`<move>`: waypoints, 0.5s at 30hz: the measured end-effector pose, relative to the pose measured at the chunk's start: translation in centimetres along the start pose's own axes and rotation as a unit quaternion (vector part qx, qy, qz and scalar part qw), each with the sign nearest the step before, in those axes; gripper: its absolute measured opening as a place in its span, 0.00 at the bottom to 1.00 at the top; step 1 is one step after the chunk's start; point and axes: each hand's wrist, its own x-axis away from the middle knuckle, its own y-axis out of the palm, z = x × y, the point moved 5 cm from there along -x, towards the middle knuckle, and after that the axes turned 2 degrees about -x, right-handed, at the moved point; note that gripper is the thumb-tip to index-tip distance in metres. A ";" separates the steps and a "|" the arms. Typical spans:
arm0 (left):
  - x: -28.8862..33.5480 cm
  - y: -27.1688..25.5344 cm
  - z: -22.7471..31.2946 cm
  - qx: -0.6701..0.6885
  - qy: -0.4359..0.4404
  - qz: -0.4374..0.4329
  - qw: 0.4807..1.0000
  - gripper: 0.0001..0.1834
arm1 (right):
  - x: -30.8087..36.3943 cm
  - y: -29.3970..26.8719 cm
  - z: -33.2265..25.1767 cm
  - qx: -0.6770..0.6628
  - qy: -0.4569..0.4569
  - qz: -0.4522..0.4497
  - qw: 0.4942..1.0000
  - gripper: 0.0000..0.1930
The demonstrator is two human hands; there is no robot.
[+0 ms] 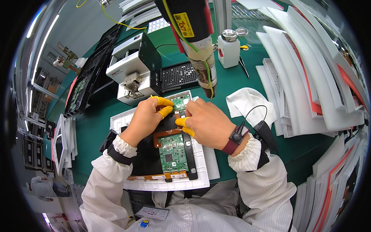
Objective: Assembling a flat panel display, mainboard, and housing on an industrial assembly line.
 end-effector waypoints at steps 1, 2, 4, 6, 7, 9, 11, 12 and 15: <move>-0.1 0.0 -0.1 0.027 -0.004 -0.002 1.000 0.10 | 0.0 0.0 0.0 0.002 -0.004 0.013 1.000 0.05; -0.1 0.0 -0.1 0.027 -0.003 -0.003 1.000 0.10 | 0.1 -0.1 0.0 0.003 -0.008 0.025 1.000 0.04; 0.1 0.1 -0.6 0.074 -0.056 -0.024 0.995 0.11 | 0.0 0.0 0.0 0.002 -0.011 0.030 0.999 0.04; 0.3 0.3 -0.8 0.084 -0.048 -0.015 0.995 0.11 | 0.0 -0.1 -0.1 0.001 -0.014 0.035 0.999 0.04; 0.4 0.2 -0.8 0.095 -0.039 -0.006 0.995 0.11 | 0.0 -0.1 0.0 -0.001 -0.015 0.035 0.999 0.04; 0.9 0.1 -0.3 0.024 -0.006 -0.017 1.000 0.11 | 0.0 -0.1 0.0 -0.002 -0.014 0.037 0.999 0.04; 1.6 0.2 0.4 -0.046 0.027 -0.029 0.998 0.12 | 0.0 0.0 0.1 0.001 -0.015 0.040 0.999 0.05; 2.2 0.0 1.1 -0.083 0.078 -0.018 0.993 0.14 | 0.0 0.0 0.1 0.001 -0.015 0.041 0.999 0.05; 3.0 0.3 1.6 -0.107 0.140 -0.012 0.984 0.20 | 0.0 -0.1 0.0 0.002 -0.012 0.034 0.999 0.05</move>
